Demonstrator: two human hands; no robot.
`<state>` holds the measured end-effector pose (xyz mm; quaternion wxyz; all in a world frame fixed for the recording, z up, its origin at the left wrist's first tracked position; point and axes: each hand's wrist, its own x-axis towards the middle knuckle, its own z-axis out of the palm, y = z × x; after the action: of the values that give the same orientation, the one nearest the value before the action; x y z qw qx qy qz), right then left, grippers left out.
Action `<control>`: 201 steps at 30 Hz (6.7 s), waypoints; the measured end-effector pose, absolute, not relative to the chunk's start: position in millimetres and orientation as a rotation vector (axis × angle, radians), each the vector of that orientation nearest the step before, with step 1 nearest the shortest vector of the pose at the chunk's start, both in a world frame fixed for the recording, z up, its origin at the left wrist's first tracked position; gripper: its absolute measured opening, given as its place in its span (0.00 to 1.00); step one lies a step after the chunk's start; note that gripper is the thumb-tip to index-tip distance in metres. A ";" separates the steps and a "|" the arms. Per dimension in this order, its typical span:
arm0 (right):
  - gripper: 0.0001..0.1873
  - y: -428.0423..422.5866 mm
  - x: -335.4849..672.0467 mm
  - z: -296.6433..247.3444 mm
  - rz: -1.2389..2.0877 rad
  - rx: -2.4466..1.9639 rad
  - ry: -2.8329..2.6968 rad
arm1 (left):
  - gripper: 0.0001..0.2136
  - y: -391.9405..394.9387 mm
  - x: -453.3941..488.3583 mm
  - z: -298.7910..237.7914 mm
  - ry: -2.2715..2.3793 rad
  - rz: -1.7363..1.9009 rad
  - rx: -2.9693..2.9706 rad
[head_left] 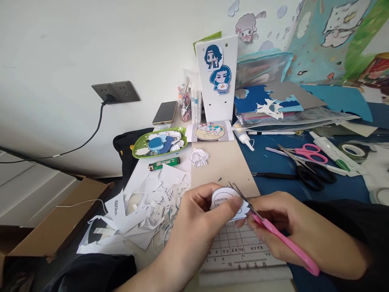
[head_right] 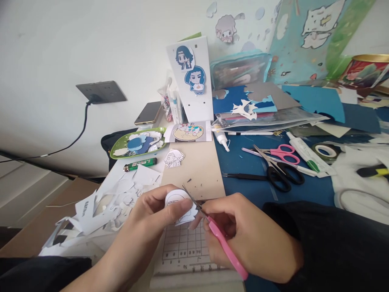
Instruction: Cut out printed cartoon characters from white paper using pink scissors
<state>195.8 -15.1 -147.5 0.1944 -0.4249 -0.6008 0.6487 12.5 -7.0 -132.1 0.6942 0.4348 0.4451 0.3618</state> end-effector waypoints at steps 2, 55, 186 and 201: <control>0.11 -15.0 194.7 -147.6 1.823 -1.216 -1.681 | 0.12 -8.3 13.1 -132.4 0.997 0.817 0.940; 0.19 3.7 212.3 -142.9 1.977 -1.102 -1.572 | 0.07 -6.7 15.8 -133.7 1.067 0.890 0.920; 0.10 15.6 225.5 -123.0 1.074 -1.136 -1.664 | 0.11 3.1 5.3 -116.1 0.920 0.811 1.062; 0.19 38.2 188.6 -25.3 1.258 -0.857 -1.632 | 0.07 26.5 -4.7 -8.1 0.905 1.046 1.680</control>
<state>188.6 38.2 -25.3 0.4397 -0.3448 -0.6568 0.5064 -4.7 26.5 -8.1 0.4645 0.6837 0.3682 0.4256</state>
